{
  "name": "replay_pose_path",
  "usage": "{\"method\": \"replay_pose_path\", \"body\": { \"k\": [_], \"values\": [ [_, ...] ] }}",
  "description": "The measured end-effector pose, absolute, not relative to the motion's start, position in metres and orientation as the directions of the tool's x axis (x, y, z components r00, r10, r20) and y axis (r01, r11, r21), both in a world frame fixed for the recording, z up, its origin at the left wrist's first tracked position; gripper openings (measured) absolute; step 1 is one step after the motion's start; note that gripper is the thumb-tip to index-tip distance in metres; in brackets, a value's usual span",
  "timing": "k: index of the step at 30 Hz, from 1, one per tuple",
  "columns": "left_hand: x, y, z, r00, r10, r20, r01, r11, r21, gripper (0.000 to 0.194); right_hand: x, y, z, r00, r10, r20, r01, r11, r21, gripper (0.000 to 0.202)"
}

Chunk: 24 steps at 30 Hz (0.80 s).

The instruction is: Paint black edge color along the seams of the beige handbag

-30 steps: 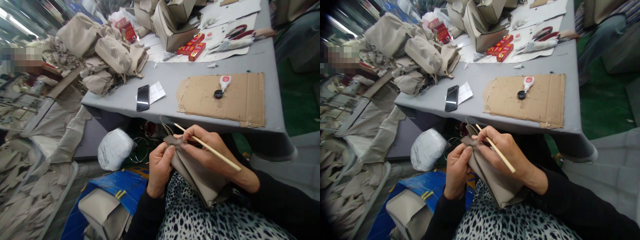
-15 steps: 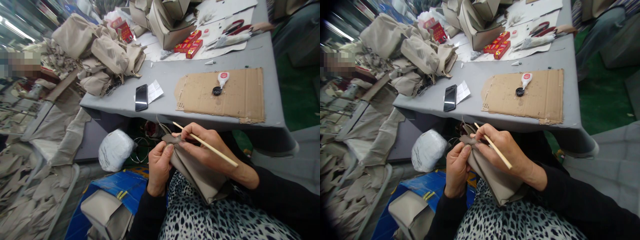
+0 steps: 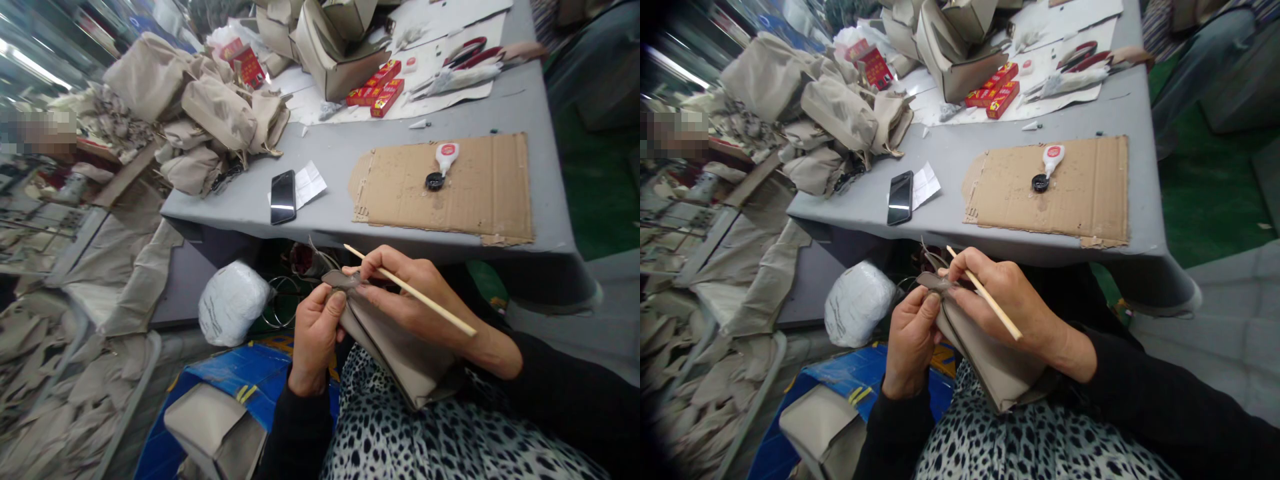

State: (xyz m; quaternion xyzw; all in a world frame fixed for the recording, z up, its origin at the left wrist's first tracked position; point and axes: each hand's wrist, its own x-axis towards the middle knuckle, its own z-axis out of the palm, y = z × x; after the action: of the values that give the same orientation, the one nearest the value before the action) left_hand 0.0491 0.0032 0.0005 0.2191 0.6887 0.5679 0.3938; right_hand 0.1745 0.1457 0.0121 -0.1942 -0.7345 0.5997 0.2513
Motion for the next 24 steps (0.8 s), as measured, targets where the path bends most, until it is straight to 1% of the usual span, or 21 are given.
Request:
{"method": "replay_pose_path", "body": {
  "k": [9, 15, 21, 24],
  "values": [
    [0.0484, 0.0051, 0.0003, -0.611, 0.733, -0.297, -0.145, 0.266, 0.953, 0.033, 0.1741, 0.1498, 0.0132, -0.786, 0.602, 0.139, 0.012, 0.24, -0.971, 0.012],
    [0.0471, 0.0051, 0.0033, -0.607, 0.73, -0.312, -0.126, 0.3, 0.946, 0.032, 0.1718, 0.1486, 0.0089, -0.798, 0.592, 0.113, -0.005, 0.181, -0.984, 0.012],
    [0.0457, 0.006, 0.0087, -0.541, 0.763, -0.352, -0.197, 0.292, 0.936, 0.028, 0.1728, 0.1481, 0.0081, -0.795, 0.594, 0.122, -0.026, 0.168, -0.985, 0.012],
    [0.05, 0.0104, 0.0066, -0.596, 0.724, -0.347, -0.244, 0.249, 0.937, 0.026, 0.1729, 0.1496, 0.0077, -0.794, 0.597, 0.115, -0.023, 0.16, -0.987, 0.013]
  ]
}}
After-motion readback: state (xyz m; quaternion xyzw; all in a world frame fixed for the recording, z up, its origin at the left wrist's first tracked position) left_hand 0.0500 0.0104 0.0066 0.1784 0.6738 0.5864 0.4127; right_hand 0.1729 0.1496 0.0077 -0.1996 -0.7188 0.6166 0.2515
